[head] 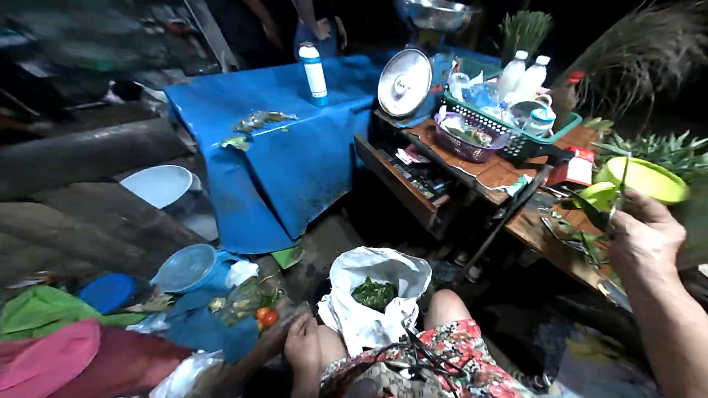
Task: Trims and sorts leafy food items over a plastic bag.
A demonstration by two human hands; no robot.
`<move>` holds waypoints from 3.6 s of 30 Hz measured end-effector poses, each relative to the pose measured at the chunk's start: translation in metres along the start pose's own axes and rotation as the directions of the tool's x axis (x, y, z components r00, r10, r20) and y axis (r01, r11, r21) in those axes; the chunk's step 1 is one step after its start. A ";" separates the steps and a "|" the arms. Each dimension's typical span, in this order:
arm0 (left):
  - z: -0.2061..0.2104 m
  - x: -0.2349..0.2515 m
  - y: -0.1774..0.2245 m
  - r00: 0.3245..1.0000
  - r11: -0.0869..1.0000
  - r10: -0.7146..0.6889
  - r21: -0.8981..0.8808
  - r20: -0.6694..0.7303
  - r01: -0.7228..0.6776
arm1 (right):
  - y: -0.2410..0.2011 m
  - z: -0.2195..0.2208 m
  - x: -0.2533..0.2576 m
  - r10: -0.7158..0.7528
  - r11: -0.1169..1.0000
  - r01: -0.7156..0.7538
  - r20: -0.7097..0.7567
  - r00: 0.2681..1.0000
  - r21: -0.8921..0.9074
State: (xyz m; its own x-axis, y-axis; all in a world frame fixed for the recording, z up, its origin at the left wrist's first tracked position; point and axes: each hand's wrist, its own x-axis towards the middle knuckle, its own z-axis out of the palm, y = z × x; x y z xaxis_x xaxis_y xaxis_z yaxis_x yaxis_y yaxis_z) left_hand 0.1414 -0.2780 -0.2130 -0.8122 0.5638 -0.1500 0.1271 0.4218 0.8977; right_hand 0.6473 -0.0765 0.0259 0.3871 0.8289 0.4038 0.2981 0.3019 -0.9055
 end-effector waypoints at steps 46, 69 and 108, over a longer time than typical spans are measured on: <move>0.010 -0.063 0.139 0.880 0.723 0.265 -0.686 0.393 0.089 | -0.006 0.157 -0.221 0.231 0.908 -0.419 0.852 0.469 -0.015; 0.018 -0.068 0.140 0.753 0.854 0.155 -0.470 0.640 0.224 | -0.010 0.165 -0.225 0.190 0.939 -0.331 0.941 0.281 -0.091; 0.012 -0.058 0.117 0.860 0.744 0.145 -0.628 0.488 0.231 | -0.002 0.169 -0.226 0.146 0.952 -0.297 0.964 0.224 -0.075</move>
State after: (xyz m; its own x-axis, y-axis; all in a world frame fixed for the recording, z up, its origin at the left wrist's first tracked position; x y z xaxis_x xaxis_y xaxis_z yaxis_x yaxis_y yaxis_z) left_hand 0.2107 -0.2530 -0.1048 -0.4023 0.8932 -0.2012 -0.4503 -0.0017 0.8929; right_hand 0.4121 -0.1848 -0.0858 -0.7107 0.6834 -0.1669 0.2338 0.0056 -0.9723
